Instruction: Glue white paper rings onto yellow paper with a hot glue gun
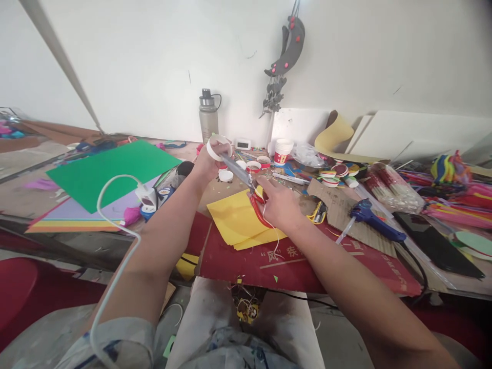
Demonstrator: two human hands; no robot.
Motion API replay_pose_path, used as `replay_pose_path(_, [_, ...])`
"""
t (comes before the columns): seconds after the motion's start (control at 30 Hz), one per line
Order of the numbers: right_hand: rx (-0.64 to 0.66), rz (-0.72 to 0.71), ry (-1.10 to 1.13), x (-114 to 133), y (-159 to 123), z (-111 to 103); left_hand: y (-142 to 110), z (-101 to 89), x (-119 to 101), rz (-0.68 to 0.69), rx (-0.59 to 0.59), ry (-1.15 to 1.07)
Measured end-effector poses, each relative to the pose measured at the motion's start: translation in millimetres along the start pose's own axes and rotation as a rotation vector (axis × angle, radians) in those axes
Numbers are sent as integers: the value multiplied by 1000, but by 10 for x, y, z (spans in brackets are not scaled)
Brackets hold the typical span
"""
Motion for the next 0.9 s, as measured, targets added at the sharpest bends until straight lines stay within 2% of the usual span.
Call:
replay_pose_path(0.13, [-65, -204, 63, 225, -186, -127, 12, -66, -76, -6, 29, -30])
replay_pose_path(0.27, [-99, -472, 102, 348, -592, -303, 46, -122, -111, 16, 12, -55])
replay_pose_path(0.37, [-47, -665, 28, 367, -925, -420, 66, -121, -94, 6, -3, -65])
replay_pose_path(0.43, [-90, -731, -86, 346, -1055, -529, 67, -101, -93, 0, 10, -62])
replay_pose_path(0.5, [-198, -701, -223, 294, -1078, -645, 61, -81, -107, -5, 26, -60])
replay_pose_path(0.57, [-303, -601, -315, 218, -1042, -728, 54, -77, -133, -10, 27, -64])
replay_pose_path(0.63, [-329, -499, -316, 138, -1000, -724, 48, -87, -160, -19, 16, -75])
replay_pose_path(0.73, [-255, -355, -153, -2, -926, -589, 48, -106, -189, -18, 7, -113])
replay_pose_path(0.83, [-143, -138, 67, -212, -770, -399, 59, -113, -167, -19, 25, -125])
replay_pose_path(0.9, [-69, 6, 123, -358, -600, -272, 64, -104, -123, -30, 45, -103])
Point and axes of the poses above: each hand's wrist, its own y-axis towards the middle knuckle, its own z-axis out of the palm, x = y × z, the point moved 8 cm from there along y, towards the middle knuckle, and after that the axes turned 8 degrees about -x, right-handed, at the moved point
